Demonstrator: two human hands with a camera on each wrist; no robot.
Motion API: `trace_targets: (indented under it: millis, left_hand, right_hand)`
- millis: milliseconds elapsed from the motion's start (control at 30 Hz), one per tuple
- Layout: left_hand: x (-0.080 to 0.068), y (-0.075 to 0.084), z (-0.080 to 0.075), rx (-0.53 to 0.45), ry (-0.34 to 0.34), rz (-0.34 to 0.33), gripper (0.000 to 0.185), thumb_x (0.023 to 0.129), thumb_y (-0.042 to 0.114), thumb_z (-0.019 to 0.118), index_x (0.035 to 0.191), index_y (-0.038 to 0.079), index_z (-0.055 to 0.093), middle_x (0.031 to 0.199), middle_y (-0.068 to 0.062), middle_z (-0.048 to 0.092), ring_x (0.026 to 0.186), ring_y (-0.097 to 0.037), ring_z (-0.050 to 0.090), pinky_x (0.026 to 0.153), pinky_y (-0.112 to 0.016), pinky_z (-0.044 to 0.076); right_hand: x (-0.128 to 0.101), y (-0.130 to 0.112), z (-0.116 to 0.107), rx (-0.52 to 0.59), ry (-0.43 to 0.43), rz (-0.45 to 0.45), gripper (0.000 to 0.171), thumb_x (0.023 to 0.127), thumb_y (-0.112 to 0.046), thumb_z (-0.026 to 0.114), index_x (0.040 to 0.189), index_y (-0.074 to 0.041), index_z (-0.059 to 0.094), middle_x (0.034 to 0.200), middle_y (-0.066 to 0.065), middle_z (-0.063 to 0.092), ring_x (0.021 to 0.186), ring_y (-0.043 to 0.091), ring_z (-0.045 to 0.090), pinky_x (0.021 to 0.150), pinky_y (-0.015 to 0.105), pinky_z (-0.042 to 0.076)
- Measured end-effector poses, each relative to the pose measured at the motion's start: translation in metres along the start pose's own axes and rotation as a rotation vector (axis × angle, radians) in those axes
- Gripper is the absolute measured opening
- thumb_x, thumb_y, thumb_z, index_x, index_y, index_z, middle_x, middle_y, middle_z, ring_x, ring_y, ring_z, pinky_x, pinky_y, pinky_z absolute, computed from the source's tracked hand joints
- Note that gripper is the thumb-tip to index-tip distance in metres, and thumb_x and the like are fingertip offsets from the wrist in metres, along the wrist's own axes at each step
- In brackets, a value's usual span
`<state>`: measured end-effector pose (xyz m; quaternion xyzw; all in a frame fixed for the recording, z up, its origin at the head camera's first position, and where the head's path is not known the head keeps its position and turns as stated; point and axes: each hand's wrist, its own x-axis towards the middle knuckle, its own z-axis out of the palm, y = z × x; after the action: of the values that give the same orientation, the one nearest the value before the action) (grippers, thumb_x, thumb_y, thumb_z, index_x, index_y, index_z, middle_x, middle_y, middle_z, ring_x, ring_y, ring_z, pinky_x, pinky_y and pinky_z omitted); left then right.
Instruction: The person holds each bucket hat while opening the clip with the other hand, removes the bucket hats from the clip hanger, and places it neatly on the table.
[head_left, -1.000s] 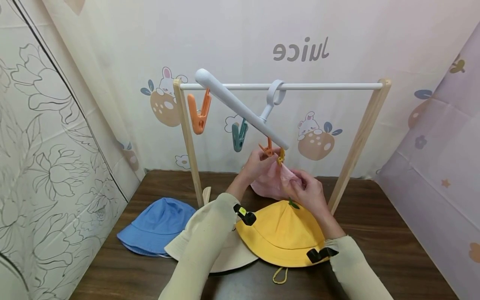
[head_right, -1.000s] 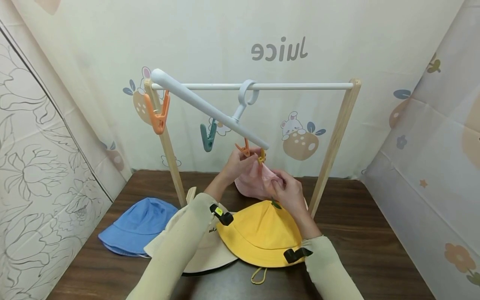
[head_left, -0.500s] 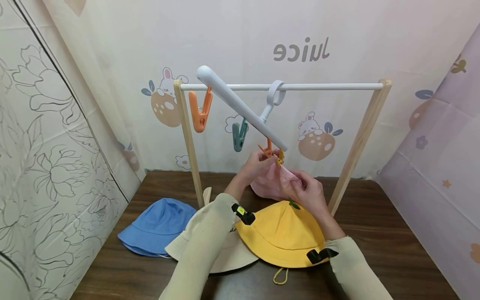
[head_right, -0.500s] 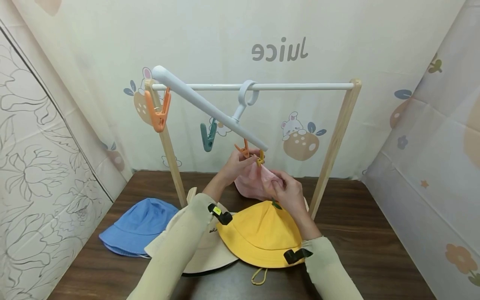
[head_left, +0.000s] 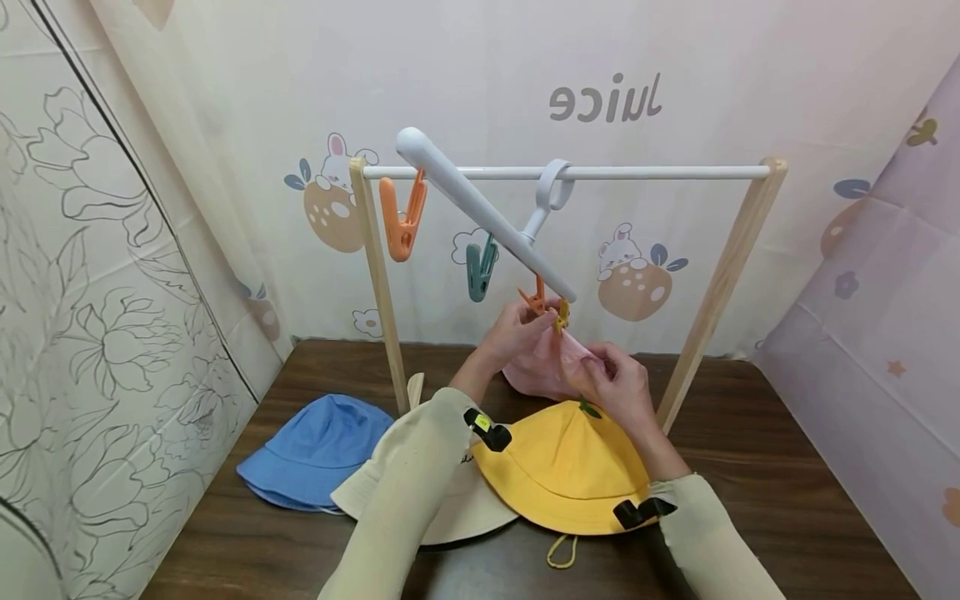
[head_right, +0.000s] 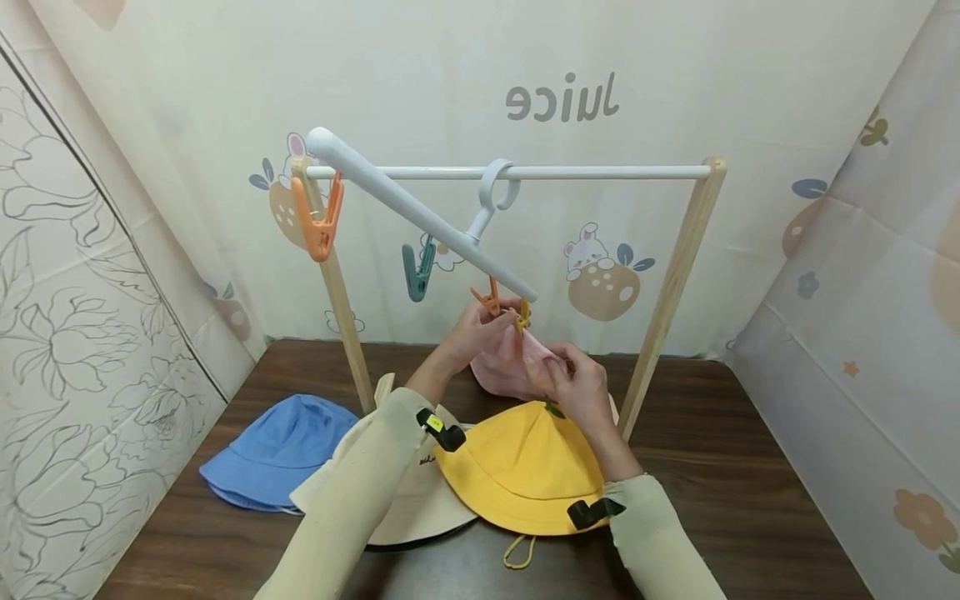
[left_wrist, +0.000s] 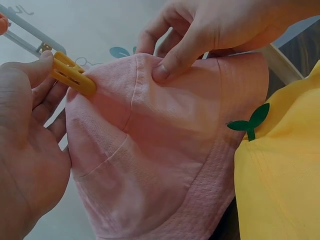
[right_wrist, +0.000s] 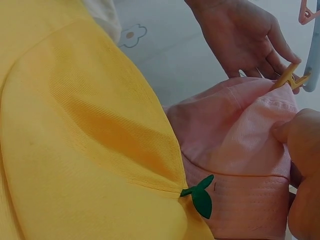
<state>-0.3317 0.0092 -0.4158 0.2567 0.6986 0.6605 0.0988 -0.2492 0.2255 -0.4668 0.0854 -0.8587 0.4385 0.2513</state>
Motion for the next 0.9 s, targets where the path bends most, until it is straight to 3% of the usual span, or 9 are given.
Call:
trace_targets:
  millis: [900]
  left_hand:
    - [-0.0016, -0.0004, 0.0006, 0.024, 0.002, 0.014, 0.046, 0.118, 0.027, 0.059, 0.159, 0.005, 0.059, 0.158, -0.021, 0.067, 0.143, -0.034, 0.064, 0.133, -0.051, 0.046]
  right_hand:
    - [-0.0014, -0.0013, -0.0005, -0.017, -0.014, 0.013, 0.011, 0.106, -0.005, 0.077, 0.116, 0.001, 0.078, 0.096, 0.02, 0.076, 0.078, 0.008, 0.055, 0.069, 0.012, 0.044]
